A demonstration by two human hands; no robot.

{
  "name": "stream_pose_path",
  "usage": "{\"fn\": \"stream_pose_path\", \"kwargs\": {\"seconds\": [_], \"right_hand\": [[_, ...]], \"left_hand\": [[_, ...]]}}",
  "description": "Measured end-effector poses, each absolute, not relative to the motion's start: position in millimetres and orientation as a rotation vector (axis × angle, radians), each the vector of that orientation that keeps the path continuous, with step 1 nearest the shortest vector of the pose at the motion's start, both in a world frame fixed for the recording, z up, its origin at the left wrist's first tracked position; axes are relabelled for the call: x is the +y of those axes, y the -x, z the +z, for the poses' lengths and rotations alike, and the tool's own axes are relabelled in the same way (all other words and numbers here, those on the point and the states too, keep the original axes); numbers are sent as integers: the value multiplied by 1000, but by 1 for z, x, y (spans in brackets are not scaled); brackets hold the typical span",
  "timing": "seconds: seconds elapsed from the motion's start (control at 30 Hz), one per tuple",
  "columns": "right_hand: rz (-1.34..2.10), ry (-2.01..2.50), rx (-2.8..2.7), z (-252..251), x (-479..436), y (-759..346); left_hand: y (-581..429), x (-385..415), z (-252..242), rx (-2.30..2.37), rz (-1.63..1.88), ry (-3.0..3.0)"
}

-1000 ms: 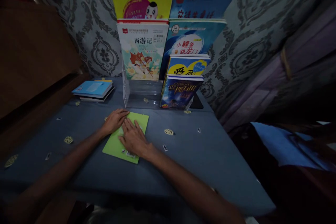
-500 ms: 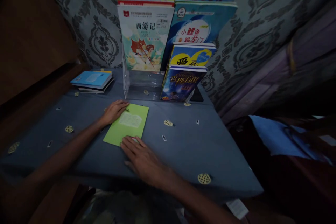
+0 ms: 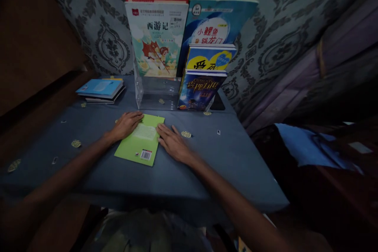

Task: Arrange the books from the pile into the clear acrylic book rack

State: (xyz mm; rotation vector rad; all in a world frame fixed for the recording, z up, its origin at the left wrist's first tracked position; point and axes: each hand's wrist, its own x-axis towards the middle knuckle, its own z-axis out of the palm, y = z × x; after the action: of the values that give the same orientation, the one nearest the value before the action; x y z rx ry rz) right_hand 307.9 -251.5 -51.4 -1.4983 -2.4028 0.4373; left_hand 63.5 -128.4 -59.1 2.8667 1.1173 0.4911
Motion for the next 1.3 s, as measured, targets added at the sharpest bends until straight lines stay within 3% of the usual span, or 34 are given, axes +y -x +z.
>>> {"fn": "stream_pose_path", "kwargs": {"seconds": [0.4, 0.63, 0.9, 1.1, 1.3], "right_hand": [[378, 1497, -2319, -65, -226, -314], [307, 1535, -2256, -72, -204, -312], [95, 1619, -2060, -62, -257, -299], [405, 1585, -1790, -61, -289, -313], [622, 1485, -1596, -55, -293, -319]], "left_hand": [[-60, -263, -50, 500, 423, -2917], [-60, -296, -58, 752, 502, -2985], [-70, -304, -65, 1373, 388, -2975], [-72, -304, -72, 1404, 171, -3060], [-75, -308, -68, 1224, 177, -3229]]}}
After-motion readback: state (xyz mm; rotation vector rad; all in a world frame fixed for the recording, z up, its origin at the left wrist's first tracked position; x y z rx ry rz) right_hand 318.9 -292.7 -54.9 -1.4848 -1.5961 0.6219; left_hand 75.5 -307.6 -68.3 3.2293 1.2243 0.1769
